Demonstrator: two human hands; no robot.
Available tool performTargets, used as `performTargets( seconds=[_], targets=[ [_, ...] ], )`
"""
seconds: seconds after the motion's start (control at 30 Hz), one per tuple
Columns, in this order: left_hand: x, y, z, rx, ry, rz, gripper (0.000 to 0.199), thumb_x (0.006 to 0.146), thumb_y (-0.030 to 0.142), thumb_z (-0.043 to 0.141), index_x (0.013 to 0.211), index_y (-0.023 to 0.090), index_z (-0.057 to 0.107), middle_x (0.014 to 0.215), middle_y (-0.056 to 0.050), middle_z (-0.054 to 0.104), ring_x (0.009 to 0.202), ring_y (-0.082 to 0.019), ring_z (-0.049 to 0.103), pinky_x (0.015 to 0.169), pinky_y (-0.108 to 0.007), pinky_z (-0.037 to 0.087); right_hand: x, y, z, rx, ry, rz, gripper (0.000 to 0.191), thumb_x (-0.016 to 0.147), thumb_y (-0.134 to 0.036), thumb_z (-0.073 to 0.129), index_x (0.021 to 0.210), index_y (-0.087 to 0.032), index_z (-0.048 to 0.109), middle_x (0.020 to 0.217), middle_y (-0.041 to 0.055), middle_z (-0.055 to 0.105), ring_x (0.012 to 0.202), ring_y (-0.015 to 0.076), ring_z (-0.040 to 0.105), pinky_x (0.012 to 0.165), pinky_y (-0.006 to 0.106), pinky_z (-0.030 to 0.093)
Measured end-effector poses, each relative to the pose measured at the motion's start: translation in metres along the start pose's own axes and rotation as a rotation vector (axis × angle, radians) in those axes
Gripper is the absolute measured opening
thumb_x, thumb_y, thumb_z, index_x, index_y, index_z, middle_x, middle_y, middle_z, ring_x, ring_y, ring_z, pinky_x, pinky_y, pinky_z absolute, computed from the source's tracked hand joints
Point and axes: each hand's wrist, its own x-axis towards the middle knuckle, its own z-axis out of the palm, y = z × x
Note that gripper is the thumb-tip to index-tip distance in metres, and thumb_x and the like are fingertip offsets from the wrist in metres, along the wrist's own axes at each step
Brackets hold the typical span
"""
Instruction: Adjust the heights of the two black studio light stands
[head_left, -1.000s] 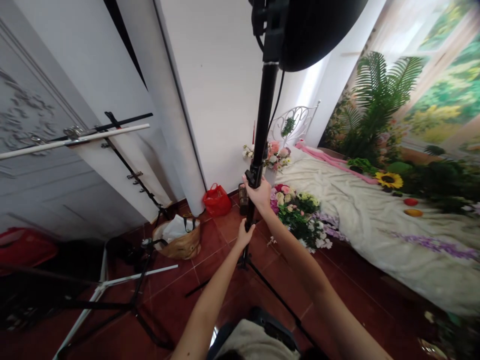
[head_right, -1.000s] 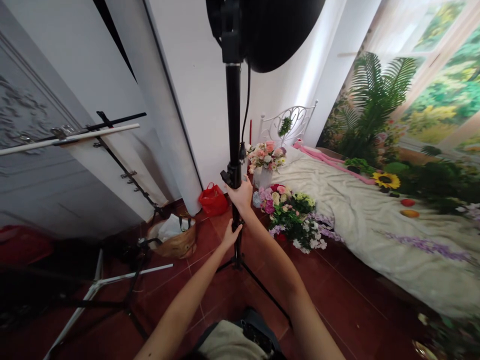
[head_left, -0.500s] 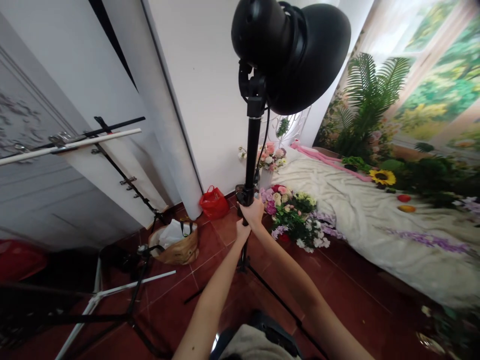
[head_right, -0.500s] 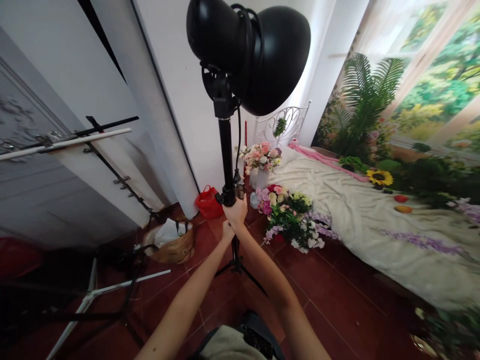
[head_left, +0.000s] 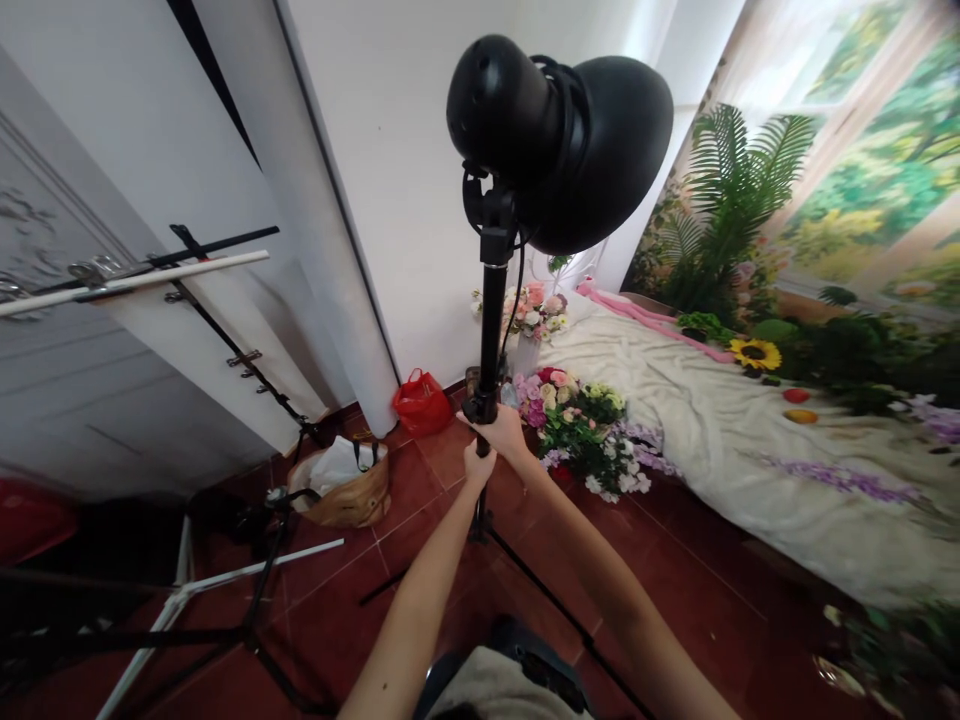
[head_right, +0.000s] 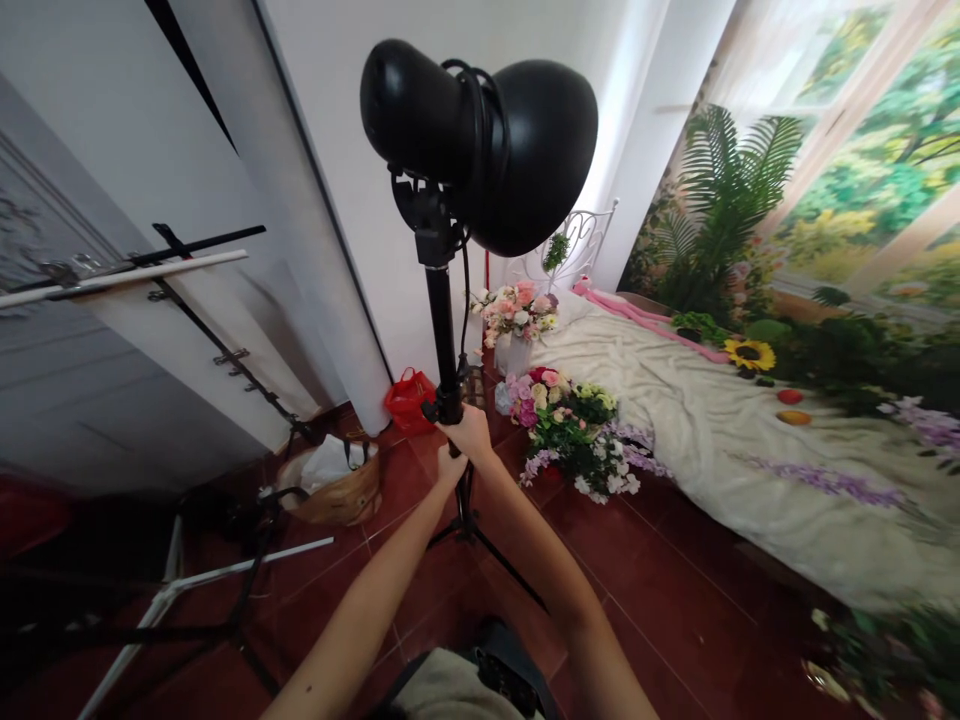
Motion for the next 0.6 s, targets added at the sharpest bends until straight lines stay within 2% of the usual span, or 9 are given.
performTargets(
  seconds=[0.1, 0.17, 0.27, 0.4, 0.47, 0.6],
  targets=[
    [-0.001, -0.005, 0.001, 0.056, 0.005, 0.033, 0.010, 0.059, 0.024, 0.064, 0.059, 0.014, 0.060, 0.056, -0.002, 0.061, 0.056, -0.014, 0.055, 0.053, -0.022, 0.042, -0.002, 0.026, -0.020, 0.174, -0.288, -0.070, 0.043, 0.063, -0.049, 0.076, 0.090, -0.017, 0.067, 0.087, 0.0045, 0.071, 0.083, 0.0205, 0.064, 0.077, 0.030, 0.050],
    [-0.002, -0.005, 0.002, 0.076, 0.014, 0.053, 0.013, 0.061, 0.026, 0.064, 0.060, 0.015, 0.059, 0.057, -0.002, 0.060, 0.056, -0.013, 0.055, 0.053, -0.022, 0.041, -0.007, 0.053, -0.027, 0.322, -0.376, -0.054, 0.047, 0.066, -0.048, 0.074, 0.102, -0.019, 0.065, 0.103, 0.0051, 0.069, 0.096, 0.0208, 0.063, 0.086, 0.033, 0.049],
    [-0.003, -0.002, 0.002, 0.092, 0.010, 0.048, 0.014, 0.062, 0.028, 0.064, 0.059, 0.015, 0.059, 0.056, 0.000, 0.058, 0.055, -0.012, 0.053, 0.053, -0.021, 0.041, -0.020, 0.100, -0.022, 0.406, -0.332, 0.066, 0.039, 0.078, -0.048, 0.062, 0.106, -0.021, 0.063, 0.109, 0.0065, 0.067, 0.101, 0.0192, 0.062, 0.091, 0.036, 0.048],
    [-0.004, 0.001, 0.002, 0.113, 0.006, 0.033, 0.012, 0.060, 0.025, 0.063, 0.057, 0.015, 0.058, 0.053, 0.000, 0.056, 0.054, -0.012, 0.053, 0.052, -0.021, 0.041, -0.039, 0.146, 0.003, 0.400, -0.260, 0.153, 0.031, 0.079, -0.045, 0.058, 0.098, -0.021, 0.063, 0.099, 0.0047, 0.068, 0.096, 0.0183, 0.064, 0.092, 0.036, 0.048],
    [-0.005, 0.003, 0.002, 0.114, 0.004, 0.026, 0.010, 0.059, 0.024, 0.063, 0.056, 0.016, 0.058, 0.053, 0.000, 0.056, 0.054, -0.012, 0.053, 0.052, -0.021, 0.041, -0.044, 0.155, 0.013, 0.405, -0.203, 0.183, 0.028, 0.077, -0.044, 0.059, 0.093, -0.022, 0.061, 0.090, 0.0034, 0.069, 0.088, 0.0180, 0.065, 0.085, 0.034, 0.051],
    [-0.005, 0.004, 0.001, 0.107, 0.007, 0.004, 0.008, 0.059, 0.023, 0.062, 0.056, 0.016, 0.058, 0.053, 0.000, 0.058, 0.054, -0.013, 0.055, 0.052, -0.021, 0.043, -0.040, 0.154, 0.025, 0.395, -0.070, 0.324, 0.026, 0.071, -0.039, 0.061, 0.089, -0.021, 0.058, 0.070, 0.0005, 0.064, 0.059, 0.0162, 0.061, 0.058, 0.028, 0.050]
  ],
)
